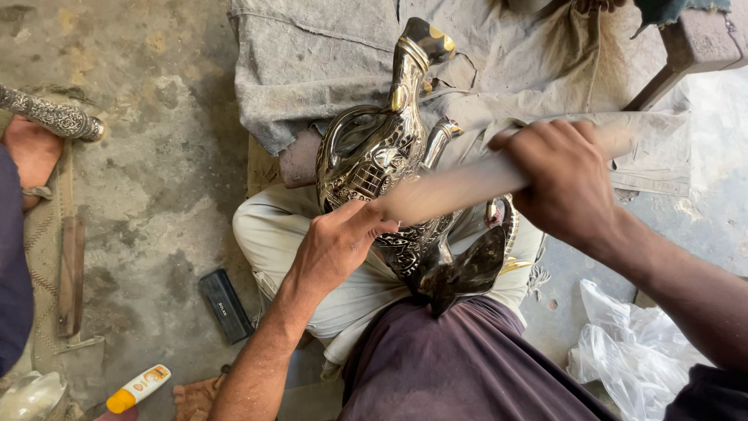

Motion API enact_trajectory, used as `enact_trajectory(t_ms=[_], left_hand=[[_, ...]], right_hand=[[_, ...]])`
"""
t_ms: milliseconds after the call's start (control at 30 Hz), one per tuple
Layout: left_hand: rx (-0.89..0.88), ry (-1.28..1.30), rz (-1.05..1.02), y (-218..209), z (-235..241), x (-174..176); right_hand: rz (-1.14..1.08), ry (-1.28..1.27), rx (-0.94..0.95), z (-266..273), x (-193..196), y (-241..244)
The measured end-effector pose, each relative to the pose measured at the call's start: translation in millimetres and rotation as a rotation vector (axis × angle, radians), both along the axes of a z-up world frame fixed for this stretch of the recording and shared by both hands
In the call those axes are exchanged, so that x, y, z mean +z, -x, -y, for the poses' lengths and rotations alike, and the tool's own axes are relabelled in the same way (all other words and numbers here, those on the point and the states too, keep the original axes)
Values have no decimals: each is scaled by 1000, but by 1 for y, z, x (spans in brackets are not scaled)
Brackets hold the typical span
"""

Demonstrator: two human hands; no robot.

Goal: The person uses a small metal chisel and a wooden mallet to engrave intricate patterns onto a silver-colored metal vessel. They hold the vessel steady with one hand while striking the chisel with the other to create detailed designs on the surface.

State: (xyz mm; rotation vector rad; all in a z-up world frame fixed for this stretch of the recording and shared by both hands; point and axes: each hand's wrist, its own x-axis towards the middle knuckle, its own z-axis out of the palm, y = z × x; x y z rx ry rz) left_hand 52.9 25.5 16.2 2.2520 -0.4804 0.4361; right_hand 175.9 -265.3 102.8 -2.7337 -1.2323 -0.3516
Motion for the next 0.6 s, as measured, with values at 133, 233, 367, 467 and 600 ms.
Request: enact_trajectory(t_ms=[133, 233, 367, 467, 600], left_hand=[[-14, 48, -113, 5, -1, -5], [-15, -19, 48, 2, -3, -2], [-20, 48, -54, 0, -1, 3], [-1, 15, -75, -2, 0, 8], [-7, 28, -86, -3, 0, 13]], right_hand=[[-195, -254, 33, 3, -5, 2], [-180, -262, 21, 2, -5, 2], [-472, -371, -209, 1, 5, 2], [-371, -448, -89, -3, 13, -2], [158, -14, 19, -8, 13, -3]])
